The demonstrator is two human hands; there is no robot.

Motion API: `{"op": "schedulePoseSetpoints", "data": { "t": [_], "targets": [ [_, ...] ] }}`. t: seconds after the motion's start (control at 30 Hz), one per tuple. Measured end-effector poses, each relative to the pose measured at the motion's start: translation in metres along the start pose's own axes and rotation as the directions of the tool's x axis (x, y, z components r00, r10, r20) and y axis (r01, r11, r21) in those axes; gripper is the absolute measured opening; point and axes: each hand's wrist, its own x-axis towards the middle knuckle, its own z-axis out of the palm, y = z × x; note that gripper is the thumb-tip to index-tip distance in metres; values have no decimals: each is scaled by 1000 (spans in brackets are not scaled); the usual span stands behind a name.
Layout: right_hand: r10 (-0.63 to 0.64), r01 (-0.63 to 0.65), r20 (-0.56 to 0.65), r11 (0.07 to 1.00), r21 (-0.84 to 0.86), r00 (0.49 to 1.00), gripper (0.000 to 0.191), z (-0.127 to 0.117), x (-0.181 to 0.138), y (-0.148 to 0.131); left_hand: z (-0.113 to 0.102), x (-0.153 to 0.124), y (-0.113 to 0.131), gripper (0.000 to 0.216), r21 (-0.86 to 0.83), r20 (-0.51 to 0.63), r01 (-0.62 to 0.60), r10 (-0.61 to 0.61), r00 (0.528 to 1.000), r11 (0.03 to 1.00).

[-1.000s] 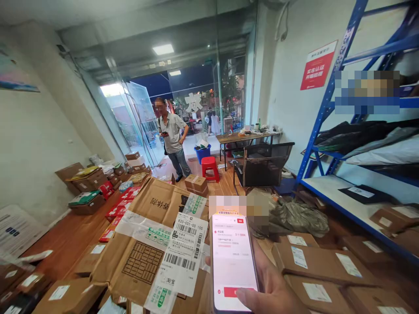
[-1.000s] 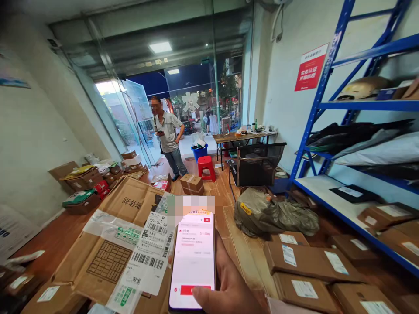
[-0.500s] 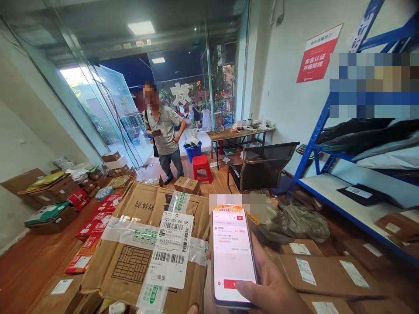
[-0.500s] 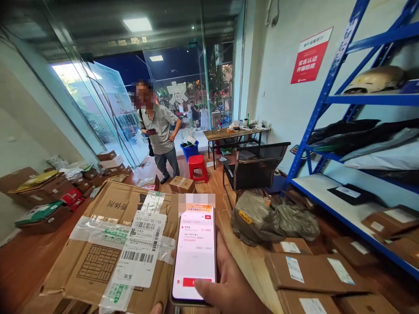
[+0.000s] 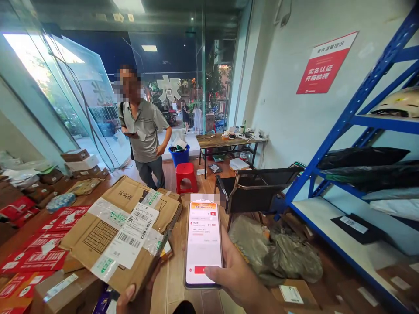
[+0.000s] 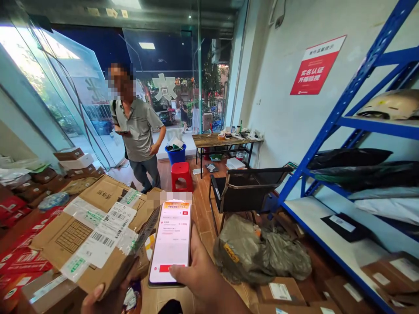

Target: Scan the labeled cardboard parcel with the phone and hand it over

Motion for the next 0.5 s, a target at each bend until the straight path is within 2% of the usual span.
{"op": "schedulePoseSetpoints", "data": {
  "t": [0.1, 0.23, 0.4, 0.5],
  "targets": [
    [-14, 14, -7, 1000, -1, 1000, 82, -23, 35, -4, 33, 38, 15, 79, -31, -75, -119, 116, 990, 992],
    [-53, 54, -26, 998, 30, 998, 80, -56, 89, -3, 75, 100, 35, 66, -20, -46, -240, 239, 970, 971],
    [-46, 51, -61, 995, 84, 997, 100, -100, 178, -6, 123, 205, 60, 58, -1, -53, -223, 222, 974, 975],
    [-40, 50, -127, 995, 81, 991, 95, -123, 235, -13, 148, 275, 75, 55, -1, -49, -209, 208, 977, 978]
  ]
}}
